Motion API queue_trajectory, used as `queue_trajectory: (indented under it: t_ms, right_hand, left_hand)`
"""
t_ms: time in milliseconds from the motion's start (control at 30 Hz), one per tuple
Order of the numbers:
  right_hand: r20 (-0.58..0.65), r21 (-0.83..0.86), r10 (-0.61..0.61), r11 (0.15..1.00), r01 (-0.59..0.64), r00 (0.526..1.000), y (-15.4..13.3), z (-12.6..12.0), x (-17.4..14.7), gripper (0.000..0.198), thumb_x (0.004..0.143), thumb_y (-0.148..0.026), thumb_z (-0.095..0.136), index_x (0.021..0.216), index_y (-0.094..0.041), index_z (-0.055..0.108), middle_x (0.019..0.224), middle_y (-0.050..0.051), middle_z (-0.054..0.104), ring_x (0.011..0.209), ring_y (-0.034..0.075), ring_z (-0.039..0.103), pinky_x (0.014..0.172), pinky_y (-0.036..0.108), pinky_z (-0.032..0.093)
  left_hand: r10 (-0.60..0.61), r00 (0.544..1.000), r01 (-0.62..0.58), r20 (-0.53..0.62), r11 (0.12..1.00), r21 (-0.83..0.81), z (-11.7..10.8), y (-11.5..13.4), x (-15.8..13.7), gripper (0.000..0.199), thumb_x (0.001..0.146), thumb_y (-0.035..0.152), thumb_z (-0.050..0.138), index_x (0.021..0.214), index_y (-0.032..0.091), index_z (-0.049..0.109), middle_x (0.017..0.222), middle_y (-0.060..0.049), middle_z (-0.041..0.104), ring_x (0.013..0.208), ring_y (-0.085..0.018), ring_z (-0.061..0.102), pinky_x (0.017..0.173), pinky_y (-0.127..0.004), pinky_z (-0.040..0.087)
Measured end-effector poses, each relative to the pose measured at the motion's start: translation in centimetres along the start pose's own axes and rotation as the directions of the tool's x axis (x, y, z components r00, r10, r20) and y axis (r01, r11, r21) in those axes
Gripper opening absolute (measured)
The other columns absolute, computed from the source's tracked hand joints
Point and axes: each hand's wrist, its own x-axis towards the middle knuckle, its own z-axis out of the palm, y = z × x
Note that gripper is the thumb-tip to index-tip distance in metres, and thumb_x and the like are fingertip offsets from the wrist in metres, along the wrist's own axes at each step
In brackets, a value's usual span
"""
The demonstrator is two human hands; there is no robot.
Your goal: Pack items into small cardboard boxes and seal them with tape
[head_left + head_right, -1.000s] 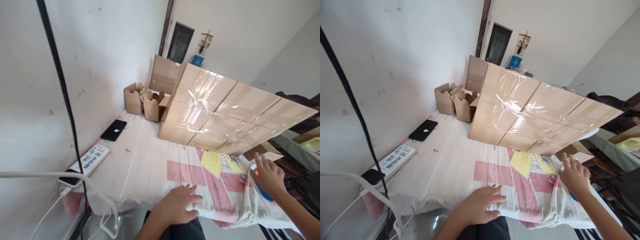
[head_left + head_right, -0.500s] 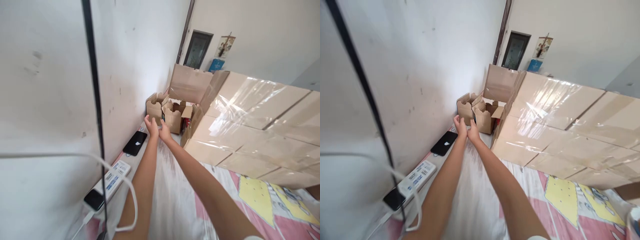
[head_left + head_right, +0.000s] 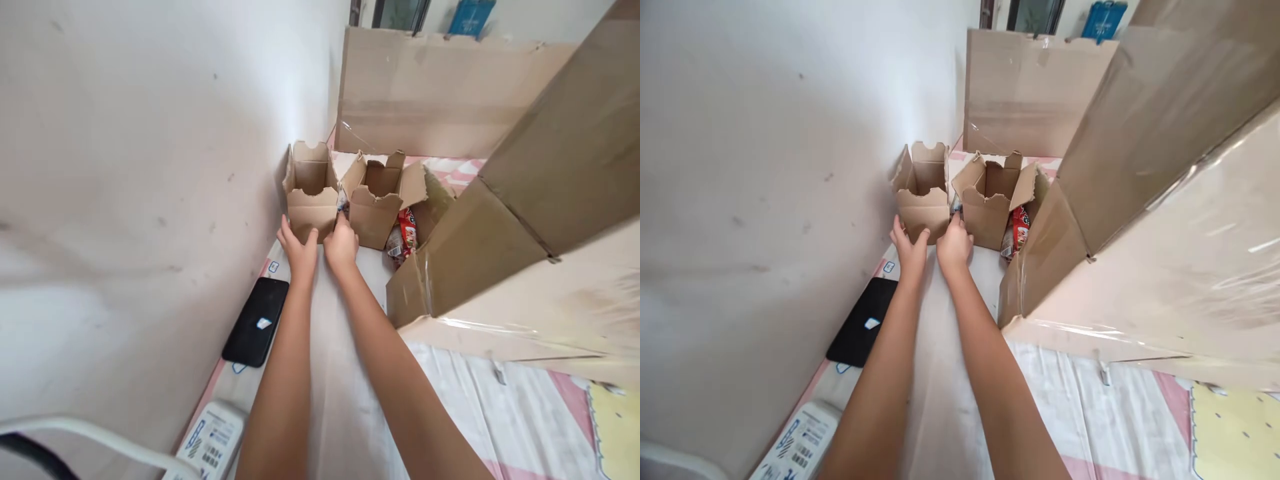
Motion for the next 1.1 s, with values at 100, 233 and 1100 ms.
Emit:
queue_trajectory:
  t_ms: [100, 233, 1100]
  right_hand:
    - [0.024, -0.051, -0.073, 0.996, 0.074, 0.997, 0.4, -1.2, 0.5, 0.058, 0.083, -0.012, 0.049, 0.140, -0.020, 0.047, 0.124, 0.017, 0.066, 0.119, 0.038, 0.059, 0.104, 0.057, 0.037]
    - [0.037, -0.099, -0.132, 0.986, 0.135, 0.991, 0.8, -1.0, -0.2, 0.043, 0.084, -0.014, 0.048, 0.126, -0.023, 0.053, 0.125, 0.015, 0.061, 0.123, 0.036, 0.052, 0.104, 0.056, 0.036]
    - [-0.475, 0.573, -0.006, 0.757, 0.314, 0.880, -1.7, 0.6, -3.6, 0.020, 0.101, -0.036, 0.031, 0.087, -0.024, 0.039, 0.085, 0.002, 0.048, 0.082, 0.018, 0.048, 0.080, 0.031, 0.040]
  left_hand:
    - [0.012, 0.999, -0.012, 0.034, 1.000, -0.010, -0.3, 0.1, -0.1, 0.075, 0.075, 0.020, 0.070, 0.143, 0.021, 0.039, 0.142, -0.015, 0.042, 0.138, -0.027, 0.043, 0.117, -0.041, 0.035]
    - [-0.034, 0.998, 0.048, 0.060, 0.964, -0.262, -0.4, -0.2, 0.4, 0.065, 0.079, 0.021, 0.062, 0.138, 0.017, 0.035, 0.146, -0.019, 0.045, 0.136, -0.024, 0.048, 0.115, -0.038, 0.038]
    - [0.216, 0.949, -0.244, -0.228, 0.964, -0.104, -3.3, 4.7, 0.8, 0.051, 0.089, 0.065, 0.056, 0.104, 0.017, 0.061, 0.101, -0.006, 0.067, 0.095, -0.017, 0.063, 0.086, -0.029, 0.048]
